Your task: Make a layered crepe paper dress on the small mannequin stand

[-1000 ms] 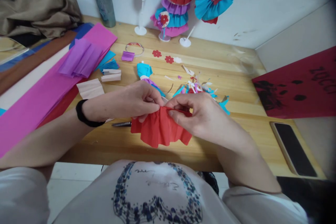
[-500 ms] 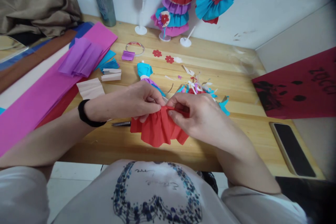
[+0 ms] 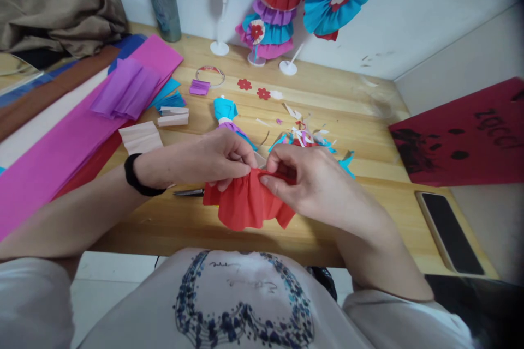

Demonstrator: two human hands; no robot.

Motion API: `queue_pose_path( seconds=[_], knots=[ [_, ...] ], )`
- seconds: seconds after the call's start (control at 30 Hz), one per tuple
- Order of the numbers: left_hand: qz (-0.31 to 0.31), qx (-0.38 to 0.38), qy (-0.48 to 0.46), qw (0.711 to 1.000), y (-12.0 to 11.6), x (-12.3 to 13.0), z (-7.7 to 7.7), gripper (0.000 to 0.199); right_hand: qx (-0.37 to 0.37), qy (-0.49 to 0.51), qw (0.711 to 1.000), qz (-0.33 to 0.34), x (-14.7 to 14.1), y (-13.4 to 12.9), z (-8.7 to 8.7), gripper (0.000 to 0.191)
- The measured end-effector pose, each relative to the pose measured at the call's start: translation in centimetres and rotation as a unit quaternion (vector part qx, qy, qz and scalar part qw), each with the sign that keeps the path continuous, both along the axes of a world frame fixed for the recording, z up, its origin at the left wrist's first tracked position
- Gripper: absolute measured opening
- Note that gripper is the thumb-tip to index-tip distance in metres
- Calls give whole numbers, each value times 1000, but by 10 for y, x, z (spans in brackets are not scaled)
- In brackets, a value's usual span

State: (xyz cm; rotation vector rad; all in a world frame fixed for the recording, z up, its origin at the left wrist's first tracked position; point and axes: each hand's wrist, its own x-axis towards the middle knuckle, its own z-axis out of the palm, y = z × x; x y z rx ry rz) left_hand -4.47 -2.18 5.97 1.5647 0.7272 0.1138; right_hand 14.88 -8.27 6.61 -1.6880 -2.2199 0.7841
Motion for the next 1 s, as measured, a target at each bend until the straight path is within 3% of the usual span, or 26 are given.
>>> queue_pose_path(
  seconds=[0.53,0.77,1.0],
  knots=[
    [-21,13,-6,1000,1,-1,-1,21,-112,178,977,18,3,1,-3,13],
    [-39,4,-40,998,3,-2,-5,18,-80,194,977,27,0,5,-7,16],
    [-16,-10,-28,999,-1,-1,2,16,-43,175,983,30,-2,4,-10,16]
  ],
)
